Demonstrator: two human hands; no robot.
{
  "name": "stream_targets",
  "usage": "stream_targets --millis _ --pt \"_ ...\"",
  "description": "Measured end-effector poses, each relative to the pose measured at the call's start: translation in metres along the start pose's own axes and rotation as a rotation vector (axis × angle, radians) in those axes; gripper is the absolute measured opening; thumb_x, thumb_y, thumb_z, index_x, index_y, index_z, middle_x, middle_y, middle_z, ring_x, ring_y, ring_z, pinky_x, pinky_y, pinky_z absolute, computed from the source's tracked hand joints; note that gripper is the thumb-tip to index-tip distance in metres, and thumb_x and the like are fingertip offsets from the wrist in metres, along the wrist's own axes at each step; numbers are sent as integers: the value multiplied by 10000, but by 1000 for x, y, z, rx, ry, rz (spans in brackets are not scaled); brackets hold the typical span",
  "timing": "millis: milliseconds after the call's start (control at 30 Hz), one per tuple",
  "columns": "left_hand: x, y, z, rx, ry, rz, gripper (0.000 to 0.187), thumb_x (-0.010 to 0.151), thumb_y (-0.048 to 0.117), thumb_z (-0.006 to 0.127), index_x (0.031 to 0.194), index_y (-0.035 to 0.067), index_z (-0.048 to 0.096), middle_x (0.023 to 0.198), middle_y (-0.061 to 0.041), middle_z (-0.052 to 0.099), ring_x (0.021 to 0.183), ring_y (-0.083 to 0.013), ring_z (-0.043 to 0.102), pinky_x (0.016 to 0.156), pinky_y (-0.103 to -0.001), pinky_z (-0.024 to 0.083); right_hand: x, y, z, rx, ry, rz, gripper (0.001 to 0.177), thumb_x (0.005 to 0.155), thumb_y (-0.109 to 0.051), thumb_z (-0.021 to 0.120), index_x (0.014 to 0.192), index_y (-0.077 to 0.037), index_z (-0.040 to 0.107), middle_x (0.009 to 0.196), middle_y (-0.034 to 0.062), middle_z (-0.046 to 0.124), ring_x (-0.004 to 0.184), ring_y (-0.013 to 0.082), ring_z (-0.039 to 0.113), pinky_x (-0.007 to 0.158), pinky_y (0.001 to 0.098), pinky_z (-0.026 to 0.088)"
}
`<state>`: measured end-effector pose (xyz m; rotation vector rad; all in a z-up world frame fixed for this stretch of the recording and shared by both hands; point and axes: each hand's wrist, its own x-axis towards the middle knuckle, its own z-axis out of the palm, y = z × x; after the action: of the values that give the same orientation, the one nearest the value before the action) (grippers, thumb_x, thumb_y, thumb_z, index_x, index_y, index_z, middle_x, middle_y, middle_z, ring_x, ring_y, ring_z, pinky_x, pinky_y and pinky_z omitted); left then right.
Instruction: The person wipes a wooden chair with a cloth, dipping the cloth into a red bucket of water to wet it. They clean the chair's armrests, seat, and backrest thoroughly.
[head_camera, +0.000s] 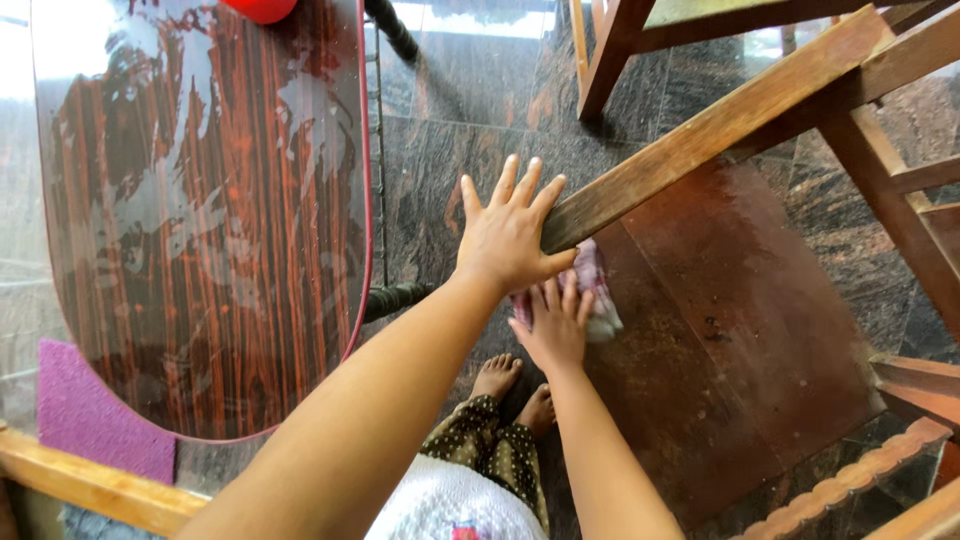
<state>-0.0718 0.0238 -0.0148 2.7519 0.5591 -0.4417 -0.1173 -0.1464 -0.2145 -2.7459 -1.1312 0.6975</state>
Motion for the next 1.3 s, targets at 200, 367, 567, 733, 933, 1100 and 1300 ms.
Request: stream_targets --millis 200,367,567,733,933,1100,1300 --pt "-5 0 -5 -15 13 6 956 771 703 676 1558 273 344 1666 -116 229 1558 -339 101 1136 -784 58 -119 35 57 -52 58 185 838 896 -674 499 1595 -262 290 1709 65 178 1566 409 130 1220 664 56" --pt "-4 -1 -12 -12 -14 8 932 791 701 656 1563 294 328 1677 -107 216 1567 -331 100 1141 -784 67 -132 58 79 119 247 131 704 970 -545 358 1629 -343 215 1731 25 126 1570 432 84 1232 655 -30" --pt "-6 1 -15 4 -59 12 938 798 707 639 1570 305 290 1673 -97 183 1556 -327 75 1131 -801 49 12 37 28 120 119 51 652 1083 -566 261 1661 -274 186 1743 59 100 1612 440 52 1237 662 -57" --pt "-7 0 -13 -10 -20 35 955 791 714 634 1577 295 286 1682 -86 190 1561 -331 72 1120 -805 64 83 13 -27 446 -136 -147 792 946 -598 417 1606 -186 274 1669 138 204 1547 366 186 1240 587 155" --pt "-5 -1 -10 -14 -22 39 952 801 698 653 1577 286 287 1675 -99 195 1560 -331 75 1126 -806 51 -11 17 15 -95 291 -226 745 1022 -398 562 1656 -197 226 1734 123 148 1620 467 114 1282 710 52" --pt "-4 -2 -8 -27 -3 47 961 774 676 680 1568 285 306 1668 -108 209 1554 -337 102 1124 -802 64 -99 17 48 -13 12 22 894 823 -432 619 1598 -290 196 1703 125 47 1538 499 28 1177 731 8" --pt "-6 1 -6 -32 22 61 956 780 658 693 1567 256 329 1666 -120 237 1554 -344 139 1120 -806 81 -46 -16 56 44 1 72 861 845 -432 624 1598 -241 254 1693 203 30 1511 581 -21 1121 779 -36"
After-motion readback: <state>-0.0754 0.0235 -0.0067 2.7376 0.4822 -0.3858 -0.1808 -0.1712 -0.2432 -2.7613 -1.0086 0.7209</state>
